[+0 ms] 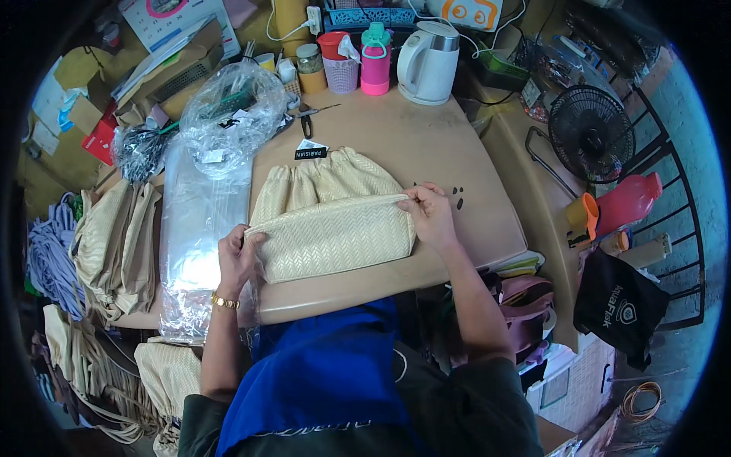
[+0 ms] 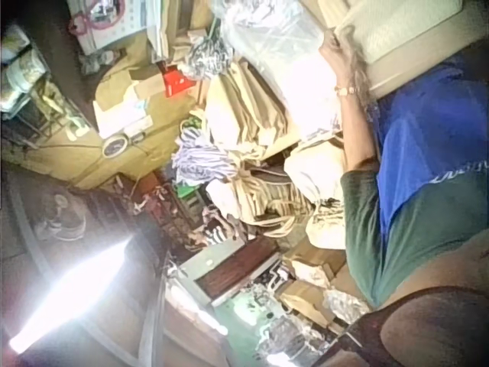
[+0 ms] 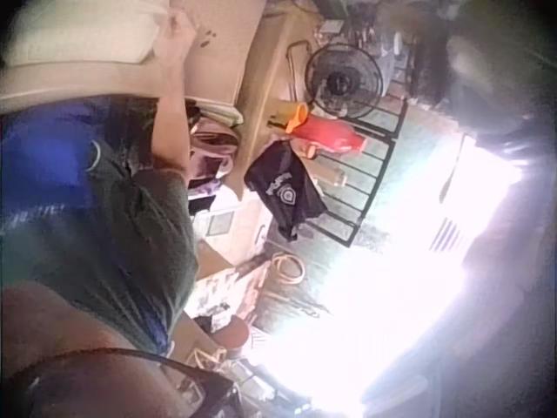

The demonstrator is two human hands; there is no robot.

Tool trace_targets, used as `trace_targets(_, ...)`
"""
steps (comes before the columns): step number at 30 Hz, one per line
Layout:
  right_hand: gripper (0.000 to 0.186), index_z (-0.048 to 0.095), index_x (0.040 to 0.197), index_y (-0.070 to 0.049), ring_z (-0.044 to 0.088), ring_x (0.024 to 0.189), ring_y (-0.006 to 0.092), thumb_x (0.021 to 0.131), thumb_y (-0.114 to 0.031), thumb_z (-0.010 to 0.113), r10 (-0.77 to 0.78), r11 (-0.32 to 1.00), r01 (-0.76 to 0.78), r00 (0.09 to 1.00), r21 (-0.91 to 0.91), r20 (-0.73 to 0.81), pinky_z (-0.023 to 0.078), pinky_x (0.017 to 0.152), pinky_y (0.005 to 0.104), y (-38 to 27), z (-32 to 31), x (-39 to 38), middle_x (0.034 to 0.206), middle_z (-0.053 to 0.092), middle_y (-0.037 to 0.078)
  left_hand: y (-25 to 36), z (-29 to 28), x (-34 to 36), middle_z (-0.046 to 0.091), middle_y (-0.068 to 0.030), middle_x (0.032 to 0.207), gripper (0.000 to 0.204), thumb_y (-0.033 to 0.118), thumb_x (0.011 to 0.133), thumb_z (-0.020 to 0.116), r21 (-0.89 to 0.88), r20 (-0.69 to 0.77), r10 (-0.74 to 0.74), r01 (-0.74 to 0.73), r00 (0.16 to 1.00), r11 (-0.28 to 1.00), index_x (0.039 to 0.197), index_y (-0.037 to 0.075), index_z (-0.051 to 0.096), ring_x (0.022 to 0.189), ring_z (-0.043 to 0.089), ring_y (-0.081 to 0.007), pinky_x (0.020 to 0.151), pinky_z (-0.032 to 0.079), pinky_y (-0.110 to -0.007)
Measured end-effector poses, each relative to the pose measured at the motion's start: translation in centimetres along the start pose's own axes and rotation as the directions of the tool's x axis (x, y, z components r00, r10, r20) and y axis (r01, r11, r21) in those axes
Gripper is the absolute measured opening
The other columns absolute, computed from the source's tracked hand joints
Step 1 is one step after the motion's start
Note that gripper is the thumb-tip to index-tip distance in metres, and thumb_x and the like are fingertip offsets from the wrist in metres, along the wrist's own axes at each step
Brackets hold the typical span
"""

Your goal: The person attaches brand tags to cream-colored handbags, trims loose threads using small clippers, and folds the bags before placing them onto a stack.

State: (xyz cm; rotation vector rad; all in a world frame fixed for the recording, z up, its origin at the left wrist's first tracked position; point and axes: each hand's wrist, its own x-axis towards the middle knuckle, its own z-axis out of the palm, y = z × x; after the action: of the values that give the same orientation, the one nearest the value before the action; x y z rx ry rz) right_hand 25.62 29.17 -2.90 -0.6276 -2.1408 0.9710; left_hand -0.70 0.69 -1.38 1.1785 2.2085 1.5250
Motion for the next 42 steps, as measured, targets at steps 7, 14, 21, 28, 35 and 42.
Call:
trace_targets(7,0.015,0.066,0.095,0.002,0.065,0.077,0.0244,0.092,-0.012,0.062,0.211,0.977,-0.211,0.977,-0.04,-0.016,0.049,0.075,0.0339,0.8,3.3,-0.2,0.083,0.069,0.015,-3.6,1.2,0.9,0.057,-0.02,0.06,0.04,0.028,0.099,0.055,0.139,-0.123,-0.128,0.145,0.984,0.98,0.08,-0.006,0.065,0.053,0.048,-0.0219,0.057,0.043,-0.038)
trace_targets(14,0.018,0.065,0.105,0.002,0.064,0.097,0.0179,0.089,-0.003,0.065,0.114,0.963,-0.133,0.989,0.235,0.093,0.051,0.085,0.0305,-0.3,-0.6,-2.3,0.125,0.057,0.015,-1.1,-1.9,-2.2,0.05,-0.0156,0.133,0.026,0.025,0.094,0.064,-0.264,0.02,-0.018,0.022,1.0,0.964,0.107,0.003,0.071,0.105,0.06,-0.0259,0.082,0.051,-0.033)
trace_targets(21,0.02,0.067,0.09,0.0,0.06,0.106,0.0168,0.078,0.016,0.067,0.084,0.917,-0.097,0.995,0.388,0.051,0.051,0.089,0.0301,-1.6,-0.5,-3.1,0.134,0.046,0.014,0.6,-1.0,-4.0,0.037,-0.0139,0.15,0.035,0.002,0.072,0.078,-0.381,0.044,-0.212,0.213,0.976,0.9,0.106,0.006,0.072,0.121,0.054,-0.0195,0.091,0.05,-0.031)
trace_targets(28,0.021,0.067,0.084,-0.002,0.064,0.096,0.0268,0.074,0.016,0.064,-0.237,0.932,0.203,0.968,-0.299,-0.081,0.051,0.083,0.0354,-0.2,0.8,-5.3,0.114,0.058,0.016,-1.4,2.5,-5.4,0.049,-0.0116,0.127,0.015,-0.01,0.072,0.071,-0.068,-0.361,-0.002,-0.024,0.933,0.997,0.072,0.005,0.069,0.106,0.058,-0.0181,0.082,0.052,-0.029)
trace_targets(35,0.021,0.069,0.105,-0.005,0.056,0.112,0.0357,0.085,-0.006,0.064,-0.186,0.792,0.275,0.959,-0.545,0.213,0.043,0.095,0.0428,-9.5,-3.7,0.6,0.12,0.06,0.017,9.2,-1.3,-4.9,0.034,-0.0118,0.156,0.06,0.012,0.08,0.067,0.651,0.37,0.098,-0.333,0.924,0.682,0.138,0.017,0.051,0.145,0.028,-0.0374,0.117,0.02,-0.058)
trace_targets(42,0.044,0.063,0.113,-0.001,0.066,0.099,0.0296,0.091,-0.039,0.062,0.086,0.99,-0.011,0.828,-0.138,0.553,0.05,0.085,0.0386,-10.7,15.3,15.8,0.108,0.067,0.02,11.2,6.6,-2.3,0.041,-0.0094,0.151,0.081,0.039,0.08,0.073,0.563,0.67,0.106,-0.596,0.734,0.572,0.148,0.012,0.037,0.142,0.035,-0.0295,0.118,0.019,-0.055)
